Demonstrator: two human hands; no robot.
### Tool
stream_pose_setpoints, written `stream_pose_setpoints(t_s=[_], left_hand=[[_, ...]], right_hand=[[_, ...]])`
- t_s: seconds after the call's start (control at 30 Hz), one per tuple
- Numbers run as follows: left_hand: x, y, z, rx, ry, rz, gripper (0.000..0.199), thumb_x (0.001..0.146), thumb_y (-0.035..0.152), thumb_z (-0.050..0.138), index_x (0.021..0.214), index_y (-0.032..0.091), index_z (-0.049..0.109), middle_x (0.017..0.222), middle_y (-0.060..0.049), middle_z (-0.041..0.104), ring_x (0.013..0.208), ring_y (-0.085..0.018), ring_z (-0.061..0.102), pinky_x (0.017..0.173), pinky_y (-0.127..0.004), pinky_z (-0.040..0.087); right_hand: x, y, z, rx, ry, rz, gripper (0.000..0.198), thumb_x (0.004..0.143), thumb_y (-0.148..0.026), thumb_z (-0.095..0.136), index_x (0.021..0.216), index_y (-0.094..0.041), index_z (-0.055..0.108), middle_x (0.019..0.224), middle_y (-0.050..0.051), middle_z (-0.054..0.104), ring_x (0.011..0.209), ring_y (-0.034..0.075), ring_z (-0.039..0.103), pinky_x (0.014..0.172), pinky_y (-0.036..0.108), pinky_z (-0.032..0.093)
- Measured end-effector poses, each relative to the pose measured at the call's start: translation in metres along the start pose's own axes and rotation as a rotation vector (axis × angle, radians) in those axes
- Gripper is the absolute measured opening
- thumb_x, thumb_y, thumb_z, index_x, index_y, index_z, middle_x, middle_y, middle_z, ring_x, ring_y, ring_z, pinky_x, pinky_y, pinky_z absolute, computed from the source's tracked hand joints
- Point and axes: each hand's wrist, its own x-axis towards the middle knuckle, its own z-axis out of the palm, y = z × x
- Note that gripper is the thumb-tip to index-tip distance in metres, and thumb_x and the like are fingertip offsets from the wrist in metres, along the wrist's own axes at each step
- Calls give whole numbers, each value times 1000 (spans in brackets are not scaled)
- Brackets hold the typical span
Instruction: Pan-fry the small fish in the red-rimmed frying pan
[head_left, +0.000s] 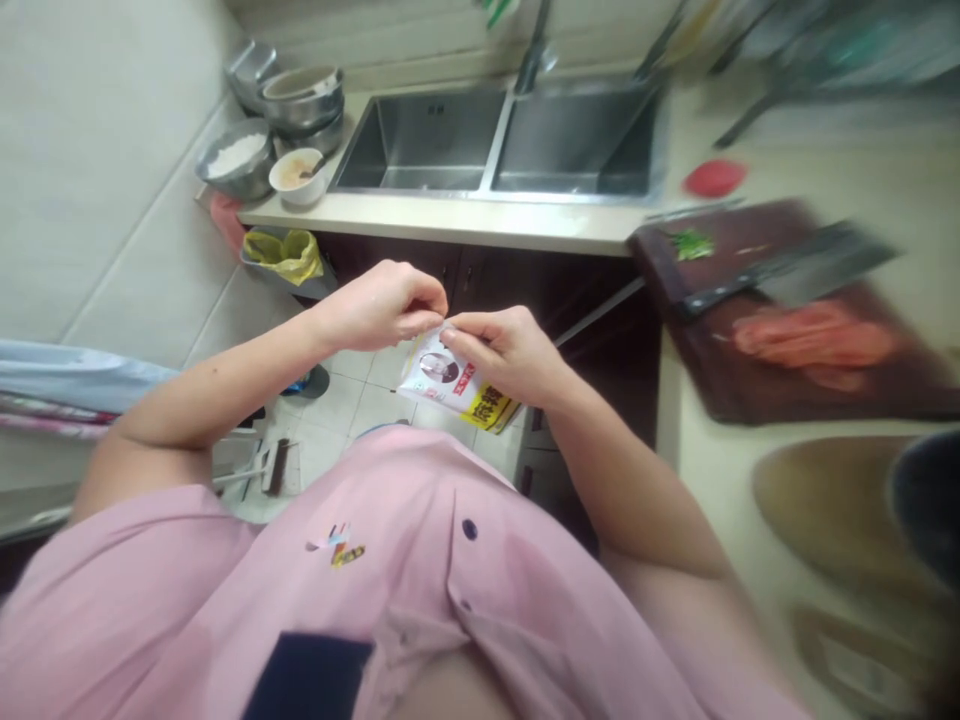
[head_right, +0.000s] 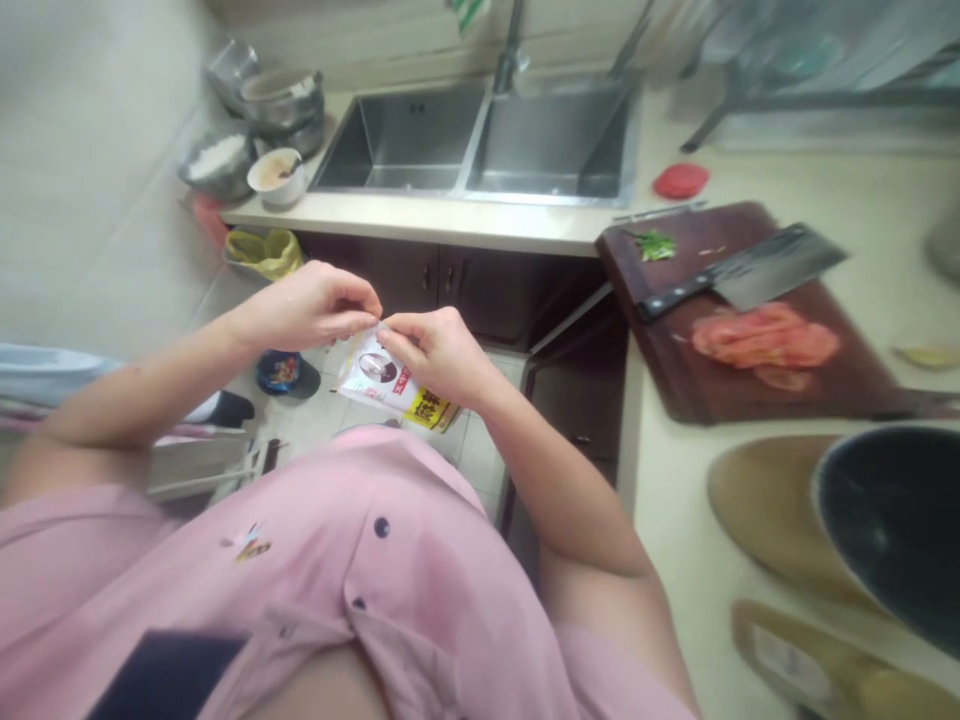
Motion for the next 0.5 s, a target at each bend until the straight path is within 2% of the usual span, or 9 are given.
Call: stream_pose_setpoints(t_s=[0.1, 0.2, 0.33, 0.5], left_hand=[[-1, -7, -5, 209, -23, 71, 21, 83, 16, 53, 79, 16, 74, 73, -3, 72, 64, -13, 62, 65, -25, 43], [-5, -14, -6, 294, -48, 83, 26, 85, 20, 50, 79, 17, 75, 77, -6, 73, 69, -16, 63, 67, -27, 43], [-13, -22, -7, 253, -20, 59, 25, 81, 20, 51, 80, 17, 76, 78, -6, 74, 70, -16, 63, 66, -28, 43], [-26, -30, -5, 131, 77, -20, 23, 76, 18, 51, 76, 15, 74, 70, -3, 71, 65, -14, 58, 65, -26, 43]], right_hand=[[11, 1, 6, -60, 4, -36, 35, 90, -33, 49, 59, -17, 50, 51, -4, 38, 50, 7, 32, 53, 26, 25], [20, 0, 12, -132, -8, -78, 37, 91, -31, 49, 57, -18, 43, 50, -4, 38, 49, 7, 31, 54, 27, 24], [26, -2, 19, -256, -26, -141, 37, 93, -31, 48, 58, -19, 43, 53, -3, 43, 50, 8, 34, 55, 27, 24], [29, 0, 37, -486, 35, -231, 41, 99, -34, 41, 64, -18, 53, 61, 1, 55, 55, 10, 41, 55, 27, 23]])
